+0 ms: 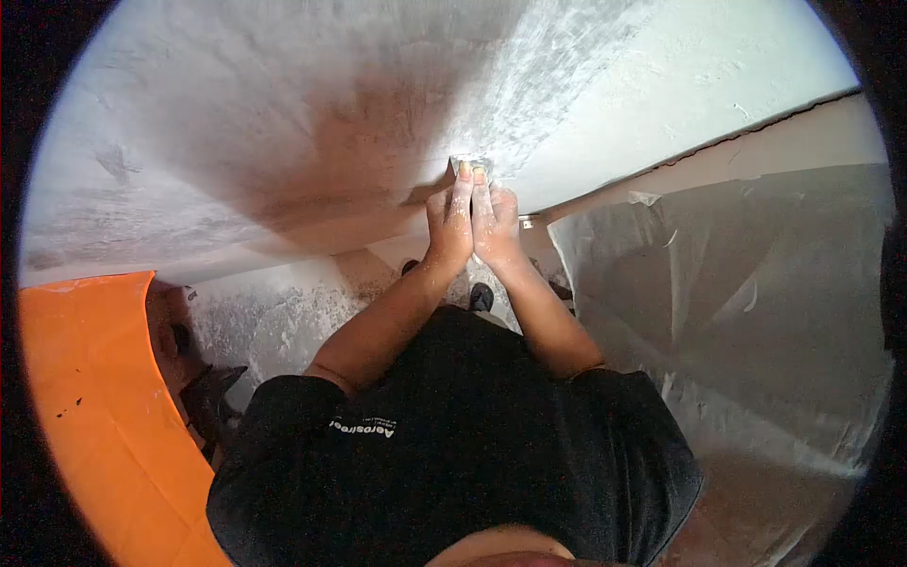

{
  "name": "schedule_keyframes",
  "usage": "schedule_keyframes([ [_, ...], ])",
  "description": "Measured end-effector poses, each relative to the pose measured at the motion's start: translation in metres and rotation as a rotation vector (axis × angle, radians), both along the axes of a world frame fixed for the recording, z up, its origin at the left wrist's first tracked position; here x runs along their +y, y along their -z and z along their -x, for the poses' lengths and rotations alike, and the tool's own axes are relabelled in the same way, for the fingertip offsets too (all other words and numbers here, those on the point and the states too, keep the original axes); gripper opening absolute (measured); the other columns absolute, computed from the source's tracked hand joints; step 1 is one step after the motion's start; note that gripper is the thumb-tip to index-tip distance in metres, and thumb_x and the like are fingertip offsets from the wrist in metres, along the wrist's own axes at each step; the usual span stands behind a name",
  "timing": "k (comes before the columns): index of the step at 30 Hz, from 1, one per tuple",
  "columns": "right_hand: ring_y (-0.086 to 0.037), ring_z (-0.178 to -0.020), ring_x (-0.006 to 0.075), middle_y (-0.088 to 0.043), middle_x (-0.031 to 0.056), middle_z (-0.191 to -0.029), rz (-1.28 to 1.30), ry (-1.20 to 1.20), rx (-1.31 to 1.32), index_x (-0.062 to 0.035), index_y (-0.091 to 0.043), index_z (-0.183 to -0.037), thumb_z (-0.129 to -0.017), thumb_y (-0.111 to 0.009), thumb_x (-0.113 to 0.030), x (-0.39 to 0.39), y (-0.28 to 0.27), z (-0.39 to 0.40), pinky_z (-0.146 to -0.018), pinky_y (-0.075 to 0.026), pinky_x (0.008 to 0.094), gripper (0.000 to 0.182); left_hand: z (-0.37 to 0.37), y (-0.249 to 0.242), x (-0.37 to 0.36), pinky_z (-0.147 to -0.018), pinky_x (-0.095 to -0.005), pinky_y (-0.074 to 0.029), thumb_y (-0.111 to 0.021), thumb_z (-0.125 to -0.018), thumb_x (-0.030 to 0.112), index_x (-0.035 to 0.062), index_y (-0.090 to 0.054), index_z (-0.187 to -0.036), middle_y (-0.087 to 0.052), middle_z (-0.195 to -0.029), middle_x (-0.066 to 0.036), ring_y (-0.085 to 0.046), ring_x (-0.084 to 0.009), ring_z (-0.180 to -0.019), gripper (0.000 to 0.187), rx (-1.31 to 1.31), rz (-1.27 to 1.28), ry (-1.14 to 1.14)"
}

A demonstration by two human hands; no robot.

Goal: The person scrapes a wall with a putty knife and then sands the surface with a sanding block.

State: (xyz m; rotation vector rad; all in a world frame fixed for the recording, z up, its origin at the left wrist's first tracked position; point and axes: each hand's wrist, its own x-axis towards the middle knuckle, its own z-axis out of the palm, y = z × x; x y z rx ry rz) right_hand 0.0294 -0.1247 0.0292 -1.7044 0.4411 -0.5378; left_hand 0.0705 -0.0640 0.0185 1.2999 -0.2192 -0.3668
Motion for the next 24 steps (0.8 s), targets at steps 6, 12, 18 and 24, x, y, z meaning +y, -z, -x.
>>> schedule_keyframes([
  [6, -0.052, -0.065, 0.0180, -0.056, 0.0158, -0.069, 0.029, -0.008, -0.063, 0.0042, -0.055, -0.089, -0.096, -0.038, -0.020, 0.002, 0.003, -0.001, -0.059, -0.042, 0.0340, 0.030, 0.003, -0.002, 0.003, -0.054, -0.0238, -0.037, -0.047, -0.095, 0.034, 0.0011, -0.057, -0.067, -0.053, -0.065, 0.001, -0.046, -0.0068, -0.061, 0.044, 0.005, 0.020, 0.002],
  [12, -0.053, -0.065, 0.0181, -0.057, 0.0152, -0.070, 0.001, -0.027, -0.057, 0.0048, -0.055, -0.090, -0.097, -0.038, -0.020, 0.005, 0.009, 0.001, -0.060, -0.043, 0.0332, 0.031, 0.003, 0.006, 0.004, -0.057, -0.0247, -0.040, -0.047, -0.095, 0.032, -0.0005, -0.059, -0.071, -0.056, -0.067, 0.000, -0.048, -0.0077, -0.064, 0.042, 0.027, -0.012, -0.036],
  [18, -0.053, -0.069, 0.0162, -0.058, 0.0124, -0.073, -0.058, -0.008, -0.014, 0.0042, -0.056, -0.090, -0.098, -0.036, -0.022, 0.005, 0.016, -0.004, -0.062, -0.043, 0.0325, 0.034, -0.004, 0.013, 0.005, -0.059, -0.0244, -0.040, -0.047, -0.095, 0.029, -0.0005, -0.059, -0.072, -0.057, -0.070, -0.001, -0.049, -0.0090, -0.065, 0.039, 0.063, -0.010, 0.023],
  [24, -0.054, -0.071, 0.0162, -0.059, 0.0113, -0.077, -0.033, -0.004, -0.092, 0.0030, -0.057, -0.092, -0.098, -0.035, -0.022, 0.006, 0.022, -0.005, -0.063, -0.044, 0.0326, 0.033, -0.008, 0.023, 0.007, -0.060, -0.0246, -0.040, -0.047, -0.095, 0.029, -0.0007, -0.057, -0.081, -0.056, -0.074, -0.001, -0.049, -0.0086, -0.069, 0.034, -0.081, 0.044, 0.079],
])
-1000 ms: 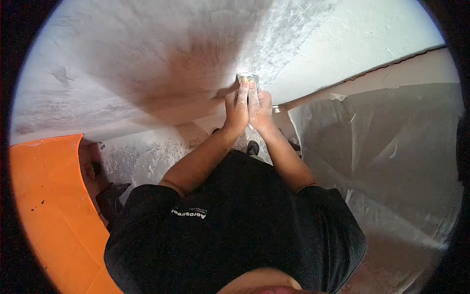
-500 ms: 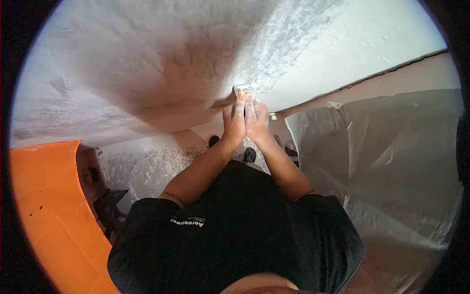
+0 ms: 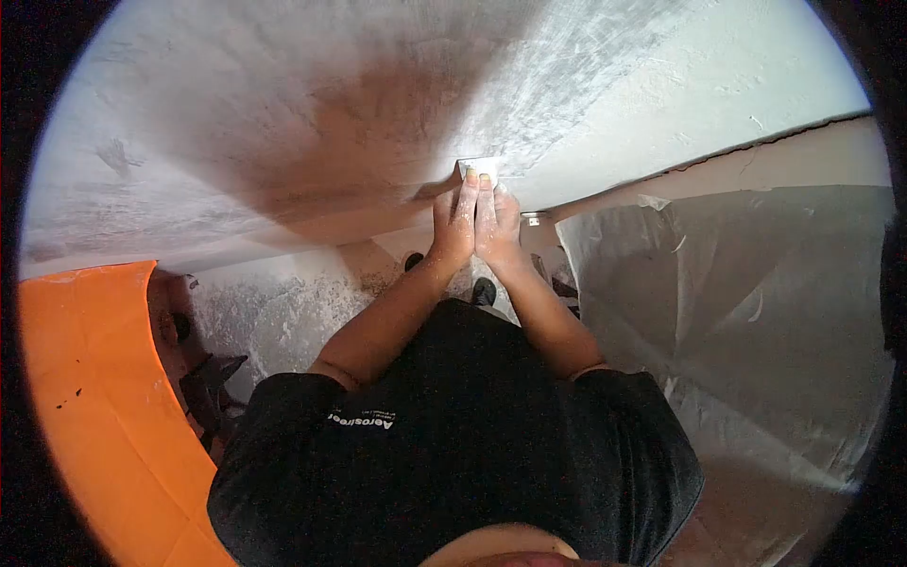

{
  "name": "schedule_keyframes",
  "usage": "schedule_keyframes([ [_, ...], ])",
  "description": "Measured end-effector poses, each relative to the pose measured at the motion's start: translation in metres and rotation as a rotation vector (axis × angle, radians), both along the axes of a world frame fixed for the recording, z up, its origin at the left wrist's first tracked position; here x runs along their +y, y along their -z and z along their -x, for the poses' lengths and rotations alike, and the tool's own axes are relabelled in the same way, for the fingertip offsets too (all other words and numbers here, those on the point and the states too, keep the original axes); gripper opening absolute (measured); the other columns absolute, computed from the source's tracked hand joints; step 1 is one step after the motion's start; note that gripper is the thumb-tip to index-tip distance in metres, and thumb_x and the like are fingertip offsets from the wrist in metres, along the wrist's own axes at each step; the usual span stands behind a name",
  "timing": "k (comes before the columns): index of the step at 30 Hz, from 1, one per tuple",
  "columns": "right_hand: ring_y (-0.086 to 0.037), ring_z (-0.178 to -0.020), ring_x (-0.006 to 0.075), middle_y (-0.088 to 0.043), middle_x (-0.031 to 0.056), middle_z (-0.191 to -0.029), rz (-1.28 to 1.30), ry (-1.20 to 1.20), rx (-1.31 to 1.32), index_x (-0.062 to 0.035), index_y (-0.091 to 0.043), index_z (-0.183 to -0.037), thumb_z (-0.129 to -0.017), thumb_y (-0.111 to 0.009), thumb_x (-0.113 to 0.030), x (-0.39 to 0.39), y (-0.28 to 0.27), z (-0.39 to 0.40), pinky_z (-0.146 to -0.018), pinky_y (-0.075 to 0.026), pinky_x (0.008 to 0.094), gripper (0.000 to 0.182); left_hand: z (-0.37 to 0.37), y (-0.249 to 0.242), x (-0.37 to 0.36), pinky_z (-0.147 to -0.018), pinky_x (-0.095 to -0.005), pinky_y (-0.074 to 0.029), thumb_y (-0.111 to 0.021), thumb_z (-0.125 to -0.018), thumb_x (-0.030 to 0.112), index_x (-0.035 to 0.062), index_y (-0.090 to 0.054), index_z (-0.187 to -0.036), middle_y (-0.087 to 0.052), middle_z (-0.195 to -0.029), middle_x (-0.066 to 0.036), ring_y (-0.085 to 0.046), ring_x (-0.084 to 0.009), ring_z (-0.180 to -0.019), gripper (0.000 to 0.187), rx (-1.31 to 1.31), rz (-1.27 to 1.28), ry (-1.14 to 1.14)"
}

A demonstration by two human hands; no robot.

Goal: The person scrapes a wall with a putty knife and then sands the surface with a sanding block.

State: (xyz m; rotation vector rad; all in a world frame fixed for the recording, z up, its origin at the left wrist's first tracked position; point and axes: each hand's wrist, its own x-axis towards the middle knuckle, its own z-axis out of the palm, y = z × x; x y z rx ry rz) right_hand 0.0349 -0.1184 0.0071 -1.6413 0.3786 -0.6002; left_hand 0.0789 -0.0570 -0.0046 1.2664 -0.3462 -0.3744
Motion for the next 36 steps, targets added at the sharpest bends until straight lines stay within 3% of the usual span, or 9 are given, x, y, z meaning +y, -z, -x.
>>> schedule_keyframes([
  [11, -0.053, -0.066, 0.0173, -0.058, 0.0121, -0.071, 0.010, -0.013, 0.062, 0.0036, -0.057, -0.090, -0.098, -0.035, -0.022, 0.001, -0.011, -0.001, -0.061, -0.043, 0.0331, 0.035, 0.001, -0.013, 0.000, -0.059, -0.0257, -0.040, -0.046, -0.095, 0.031, 0.0003, -0.055, -0.076, -0.054, -0.071, 0.000, -0.048, -0.0088, -0.067, 0.037, 0.031, -0.029, -0.026],
  [13, -0.050, -0.051, 0.0168, -0.054, 0.0142, -0.057, 0.068, 0.088, -0.067, 0.0039, -0.056, -0.075, -0.098, -0.036, -0.024, 0.004, -0.011, -0.004, -0.046, -0.036, 0.0352, 0.041, 0.004, -0.008, -0.002, -0.059, -0.0256, -0.040, -0.046, -0.095, 0.031, -0.0001, -0.056, -0.078, -0.055, -0.071, 0.000, -0.048, -0.0089, -0.067, 0.037, 0.042, -0.017, -0.039],
  [14, -0.050, -0.051, 0.0168, -0.054, 0.0142, -0.057, 0.069, 0.089, -0.067, 0.0039, -0.056, -0.075, -0.098, -0.036, -0.024, 0.003, -0.009, -0.004, -0.046, -0.036, 0.0352, 0.041, 0.004, -0.006, -0.003, -0.060, -0.0254, -0.040, -0.047, -0.095, 0.031, -0.0004, -0.056, -0.079, -0.055, -0.072, 0.000, -0.048, -0.0090, -0.067, 0.037, 0.048, -0.001, -0.055],
  [17, -0.050, -0.051, 0.0160, -0.054, 0.0131, -0.055, 0.038, 0.038, -0.048, 0.0039, -0.057, -0.074, -0.098, -0.036, -0.025, 0.002, -0.006, 0.000, -0.047, -0.037, 0.0354, 0.043, 0.007, -0.011, 0.000, -0.061, -0.0246, -0.040, -0.047, -0.095, 0.032, -0.0012, -0.058, -0.080, -0.056, -0.073, 0.000, -0.049, -0.0087, -0.069, 0.038, 0.064, -0.081, -0.068],
  [19, -0.053, -0.067, 0.0181, -0.057, 0.0133, -0.071, -0.003, -0.021, 0.077, 0.0043, -0.057, -0.088, -0.098, -0.034, -0.026, 0.000, -0.011, 0.003, -0.061, -0.043, 0.0338, 0.039, 0.007, -0.011, -0.002, -0.062, -0.0242, -0.041, -0.047, -0.095, 0.031, -0.0012, -0.059, -0.081, -0.057, -0.073, -0.001, -0.049, -0.0085, -0.070, 0.037, 0.060, -0.060, -0.093],
  [27, -0.054, -0.068, 0.0184, -0.058, 0.0139, -0.072, 0.009, -0.024, 0.098, 0.0033, -0.057, -0.090, -0.098, -0.034, -0.027, 0.001, -0.002, 0.004, -0.063, -0.044, 0.0340, 0.039, 0.009, -0.011, 0.005, -0.063, -0.0236, -0.041, -0.050, -0.094, 0.030, -0.0010, -0.060, -0.083, -0.056, -0.073, 0.000, -0.049, -0.0077, -0.071, 0.034, 0.142, -0.079, -0.040],
  [29, -0.054, -0.069, 0.0181, -0.058, 0.0138, -0.072, 0.022, -0.026, 0.098, 0.0031, -0.057, -0.090, -0.098, -0.034, -0.027, -0.002, -0.002, -0.001, -0.064, -0.044, 0.0337, 0.039, 0.005, -0.006, -0.002, -0.062, -0.0236, -0.041, -0.049, -0.095, 0.030, -0.0008, -0.059, -0.083, -0.056, -0.072, 0.000, -0.049, -0.0077, -0.070, 0.034, 0.032, -0.010, -0.104],
  [36, -0.053, -0.068, 0.0186, -0.058, 0.0132, -0.073, 0.019, -0.036, 0.031, 0.0018, -0.057, -0.091, -0.098, -0.035, -0.026, -0.003, -0.020, 0.001, -0.063, -0.044, 0.0331, 0.036, 0.002, -0.023, -0.002, -0.060, -0.0238, -0.041, -0.047, -0.095, 0.030, 0.0005, -0.058, -0.080, -0.055, -0.072, 0.001, -0.049, -0.0078, -0.067, 0.035, 0.059, -0.025, -0.036],
])
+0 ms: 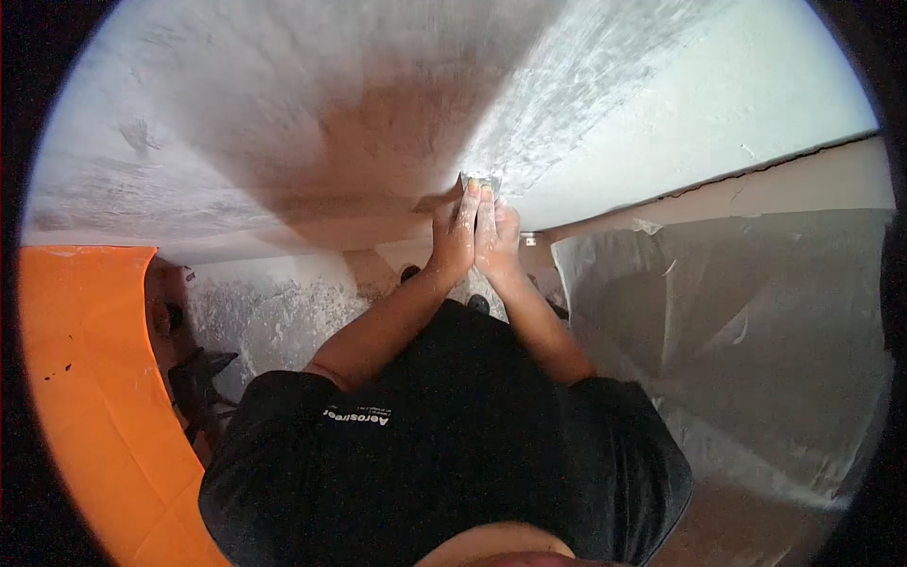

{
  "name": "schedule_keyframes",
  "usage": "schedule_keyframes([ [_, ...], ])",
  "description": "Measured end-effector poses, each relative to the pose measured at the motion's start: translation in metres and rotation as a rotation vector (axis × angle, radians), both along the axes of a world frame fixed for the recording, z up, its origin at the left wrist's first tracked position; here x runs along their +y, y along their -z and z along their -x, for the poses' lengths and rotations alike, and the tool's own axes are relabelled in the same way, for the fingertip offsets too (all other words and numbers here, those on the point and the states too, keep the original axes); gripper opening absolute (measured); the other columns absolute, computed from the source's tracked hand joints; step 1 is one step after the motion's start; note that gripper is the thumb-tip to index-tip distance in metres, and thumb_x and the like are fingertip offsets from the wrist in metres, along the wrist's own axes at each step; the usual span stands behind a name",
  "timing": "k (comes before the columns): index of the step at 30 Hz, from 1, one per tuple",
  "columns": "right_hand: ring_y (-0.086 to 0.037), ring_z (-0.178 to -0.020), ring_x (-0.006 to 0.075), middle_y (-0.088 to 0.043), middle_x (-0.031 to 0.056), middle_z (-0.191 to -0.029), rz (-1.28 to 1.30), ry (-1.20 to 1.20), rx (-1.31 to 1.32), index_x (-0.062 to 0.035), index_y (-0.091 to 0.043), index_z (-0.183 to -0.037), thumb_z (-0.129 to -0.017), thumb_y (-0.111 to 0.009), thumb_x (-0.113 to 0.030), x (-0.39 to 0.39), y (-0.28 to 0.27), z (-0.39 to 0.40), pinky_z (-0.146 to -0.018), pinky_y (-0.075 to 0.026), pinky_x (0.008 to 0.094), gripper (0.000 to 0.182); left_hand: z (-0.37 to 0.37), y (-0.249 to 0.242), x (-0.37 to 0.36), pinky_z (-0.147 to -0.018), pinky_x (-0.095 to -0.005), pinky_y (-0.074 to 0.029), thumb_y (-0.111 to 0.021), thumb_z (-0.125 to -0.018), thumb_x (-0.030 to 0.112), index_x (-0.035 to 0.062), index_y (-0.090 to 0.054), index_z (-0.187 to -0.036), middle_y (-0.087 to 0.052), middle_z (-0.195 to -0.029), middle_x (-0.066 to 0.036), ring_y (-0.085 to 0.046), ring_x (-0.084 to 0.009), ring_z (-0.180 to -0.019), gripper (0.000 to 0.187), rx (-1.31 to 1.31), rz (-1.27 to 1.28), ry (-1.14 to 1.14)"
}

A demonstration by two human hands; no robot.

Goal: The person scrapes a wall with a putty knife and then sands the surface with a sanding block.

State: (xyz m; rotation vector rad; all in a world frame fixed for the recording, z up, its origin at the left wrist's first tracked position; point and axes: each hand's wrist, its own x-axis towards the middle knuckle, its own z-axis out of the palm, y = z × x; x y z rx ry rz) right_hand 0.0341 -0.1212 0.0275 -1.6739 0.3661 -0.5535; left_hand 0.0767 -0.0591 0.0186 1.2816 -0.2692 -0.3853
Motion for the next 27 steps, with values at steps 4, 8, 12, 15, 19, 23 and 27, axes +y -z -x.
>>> schedule_keyframes([
  [4, -0.053, -0.068, 0.0184, -0.058, 0.0132, -0.072, 0.073, 0.006, -0.027, 0.0028, -0.056, -0.091, -0.098, -0.036, -0.024, -0.001, 0.006, 0.000, -0.063, -0.043, 0.0328, 0.034, 0.004, 0.000, 0.004, -0.060, -0.0236, -0.041, -0.047, -0.095, 0.030, 0.0000, -0.059, -0.078, -0.055, -0.072, 0.000, -0.049, -0.0075, -0.068, 0.037, 0.020, -0.029, 0.008],
  [8, -0.052, -0.068, 0.0178, -0.058, 0.0134, -0.072, -0.015, -0.007, 0.005, 0.0036, -0.056, -0.092, -0.098, -0.036, -0.024, -0.001, 0.026, 0.000, -0.063, -0.043, 0.0328, 0.035, 0.005, 0.006, 0.001, -0.060, -0.0235, -0.041, -0.047, -0.095, 0.031, -0.0006, -0.059, -0.078, -0.055, -0.071, 0.001, -0.049, -0.0076, -0.068, 0.038, 0.010, -0.007, -0.034],
  [12, -0.053, -0.068, 0.0179, -0.057, 0.0138, -0.073, 0.045, 0.028, 0.015, 0.0033, -0.056, -0.093, -0.098, -0.035, -0.025, 0.002, 0.026, -0.001, -0.064, -0.043, 0.0331, 0.036, 0.001, 0.009, 0.004, -0.060, -0.0234, -0.041, -0.047, -0.095, 0.030, -0.0006, -0.059, -0.079, -0.055, -0.073, 0.001, -0.049, -0.0073, -0.069, 0.037, -0.050, -0.073, -0.012],
  [15, -0.052, -0.069, 0.0171, -0.057, 0.0129, -0.074, 0.167, 0.036, -0.061, 0.0033, -0.056, -0.093, -0.098, -0.034, -0.026, -0.002, 0.012, -0.011, -0.064, -0.043, 0.0327, 0.036, -0.007, 0.003, 0.002, -0.060, -0.0235, -0.041, -0.047, -0.095, 0.030, -0.0001, -0.058, -0.080, -0.056, -0.074, 0.001, -0.049, -0.0072, -0.070, 0.036, -0.040, -0.028, -0.002],
  [19, -0.052, -0.069, 0.0153, -0.058, 0.0098, -0.075, 0.132, 0.017, -0.103, 0.0031, -0.056, -0.095, -0.098, -0.035, -0.026, 0.003, -0.014, -0.005, -0.064, -0.044, 0.0314, 0.036, -0.002, -0.020, 0.002, -0.060, -0.0241, -0.041, -0.047, -0.095, 0.029, 0.0004, -0.058, -0.080, -0.056, -0.075, 0.001, -0.049, -0.0079, -0.070, 0.034, -0.034, 0.046, 0.008],
  [23, -0.052, -0.070, 0.0149, -0.058, 0.0088, -0.076, 0.002, 0.012, -0.002, 0.0030, -0.056, -0.095, -0.098, -0.035, -0.026, 0.006, 0.005, 0.001, -0.065, -0.044, 0.0306, 0.035, -0.002, -0.002, 0.008, -0.062, -0.0248, -0.041, -0.047, -0.095, 0.028, 0.0006, -0.057, -0.081, -0.056, -0.077, -0.001, -0.049, -0.0085, -0.070, 0.033, -0.120, -0.018, 0.033],
  [27, -0.053, -0.070, 0.0156, -0.058, 0.0097, -0.075, -0.026, 0.013, 0.021, 0.0033, -0.056, -0.093, -0.098, -0.035, -0.025, 0.008, 0.016, 0.000, -0.064, -0.044, 0.0316, 0.035, 0.002, 0.013, 0.004, -0.057, -0.0244, -0.038, -0.042, -0.097, 0.029, 0.0021, -0.055, -0.075, -0.052, -0.072, 0.001, -0.045, -0.0070, -0.065, 0.037, -0.109, -0.028, -0.046],
])
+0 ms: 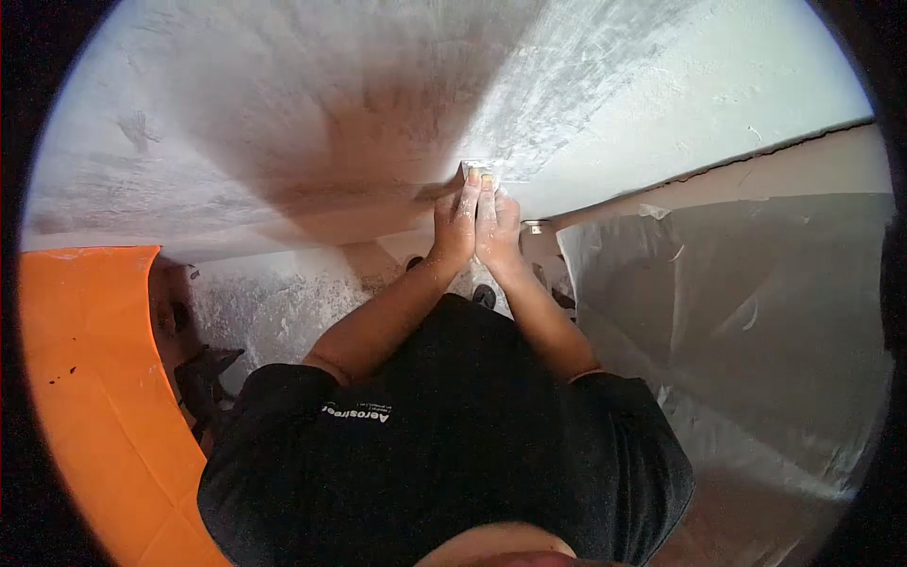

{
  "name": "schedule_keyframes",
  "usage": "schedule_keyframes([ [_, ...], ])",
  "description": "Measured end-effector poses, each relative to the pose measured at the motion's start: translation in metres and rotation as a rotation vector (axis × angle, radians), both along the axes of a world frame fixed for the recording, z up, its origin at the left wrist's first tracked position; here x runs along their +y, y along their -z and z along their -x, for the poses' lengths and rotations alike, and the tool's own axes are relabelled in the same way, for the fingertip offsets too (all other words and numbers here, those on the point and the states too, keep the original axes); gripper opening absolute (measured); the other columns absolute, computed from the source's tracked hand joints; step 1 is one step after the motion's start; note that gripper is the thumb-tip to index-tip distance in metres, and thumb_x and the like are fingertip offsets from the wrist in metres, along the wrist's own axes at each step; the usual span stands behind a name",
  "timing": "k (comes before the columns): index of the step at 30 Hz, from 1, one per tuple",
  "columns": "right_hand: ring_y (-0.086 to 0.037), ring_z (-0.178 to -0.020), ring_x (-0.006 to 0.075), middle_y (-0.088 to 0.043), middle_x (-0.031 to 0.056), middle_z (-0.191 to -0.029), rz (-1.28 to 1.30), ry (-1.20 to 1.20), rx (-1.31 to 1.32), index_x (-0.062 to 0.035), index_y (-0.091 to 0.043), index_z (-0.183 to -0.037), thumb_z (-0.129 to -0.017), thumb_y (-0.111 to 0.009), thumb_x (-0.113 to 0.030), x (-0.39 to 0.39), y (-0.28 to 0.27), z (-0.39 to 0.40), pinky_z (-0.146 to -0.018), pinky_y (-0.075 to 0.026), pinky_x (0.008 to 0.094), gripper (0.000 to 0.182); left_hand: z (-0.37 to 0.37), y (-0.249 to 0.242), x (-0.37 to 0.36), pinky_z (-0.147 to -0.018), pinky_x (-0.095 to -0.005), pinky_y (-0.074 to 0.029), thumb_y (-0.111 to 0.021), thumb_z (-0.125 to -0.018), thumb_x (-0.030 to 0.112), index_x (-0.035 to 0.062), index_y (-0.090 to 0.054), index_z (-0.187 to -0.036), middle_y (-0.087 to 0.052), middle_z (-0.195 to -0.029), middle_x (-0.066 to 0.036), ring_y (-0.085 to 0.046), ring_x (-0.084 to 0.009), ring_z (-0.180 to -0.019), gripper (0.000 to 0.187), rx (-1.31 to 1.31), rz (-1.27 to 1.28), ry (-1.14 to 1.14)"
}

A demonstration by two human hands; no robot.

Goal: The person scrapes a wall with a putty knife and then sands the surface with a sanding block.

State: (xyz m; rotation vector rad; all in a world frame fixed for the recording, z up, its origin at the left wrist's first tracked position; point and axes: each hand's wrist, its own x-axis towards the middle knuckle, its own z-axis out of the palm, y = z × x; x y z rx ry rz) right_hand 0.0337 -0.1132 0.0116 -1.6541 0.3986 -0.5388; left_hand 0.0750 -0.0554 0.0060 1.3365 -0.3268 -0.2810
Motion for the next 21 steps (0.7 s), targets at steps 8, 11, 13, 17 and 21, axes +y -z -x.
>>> schedule_keyframes([
  [8, -0.053, -0.067, 0.0162, -0.059, 0.0111, -0.072, 0.136, 0.025, -0.096, 0.0036, -0.057, -0.089, -0.098, -0.035, -0.024, -0.001, -0.008, -0.004, -0.061, -0.043, 0.0325, 0.037, -0.003, -0.011, 0.003, -0.063, -0.0252, -0.041, -0.047, -0.095, 0.027, 0.0003, -0.056, -0.084, -0.055, -0.076, 0.000, -0.048, -0.0092, -0.071, 0.031, 0.123, 0.002, 0.068],
  [11, -0.052, -0.066, 0.0157, -0.058, 0.0107, -0.071, 0.028, 0.039, -0.046, 0.0038, -0.056, -0.088, -0.098, -0.035, -0.024, -0.002, -0.003, -0.007, -0.060, -0.043, 0.0320, 0.036, -0.006, -0.006, 0.003, -0.063, -0.0248, -0.041, -0.047, -0.095, 0.028, -0.0002, -0.057, -0.083, -0.055, -0.076, 0.000, -0.048, -0.0090, -0.072, 0.032, 0.105, -0.007, 0.066],
  [13, -0.052, -0.065, 0.0155, -0.058, 0.0109, -0.069, 0.005, 0.031, -0.064, 0.0037, -0.057, -0.087, -0.098, -0.036, -0.024, -0.001, 0.006, -0.006, -0.059, -0.043, 0.0321, 0.036, -0.006, 0.005, 0.005, -0.064, -0.0245, -0.041, -0.047, -0.095, 0.028, -0.0003, -0.058, -0.083, -0.055, -0.076, 0.000, -0.049, -0.0089, -0.073, 0.032, 0.097, -0.031, 0.068],
  [17, -0.053, -0.064, 0.0167, -0.057, 0.0125, -0.068, -0.005, 0.034, -0.013, 0.0037, -0.057, -0.087, -0.097, -0.037, -0.024, -0.001, 0.006, -0.007, -0.059, -0.043, 0.0325, 0.036, -0.008, 0.008, 0.001, -0.063, -0.0237, -0.041, -0.047, -0.095, 0.028, -0.0006, -0.059, -0.080, -0.056, -0.075, 0.000, -0.049, -0.0077, -0.072, 0.035, 0.142, 0.032, 0.046],
  [21, -0.054, -0.063, 0.0193, -0.058, 0.0150, -0.069, 0.051, 0.047, -0.078, 0.0042, -0.057, -0.088, -0.097, -0.036, -0.022, -0.001, -0.004, -0.006, -0.059, -0.043, 0.0334, 0.035, -0.005, -0.014, 0.005, -0.061, -0.0231, -0.041, -0.048, -0.095, 0.028, -0.0008, -0.060, -0.080, -0.056, -0.074, 0.001, -0.048, -0.0068, -0.070, 0.035, 0.116, -0.021, 0.091],
])
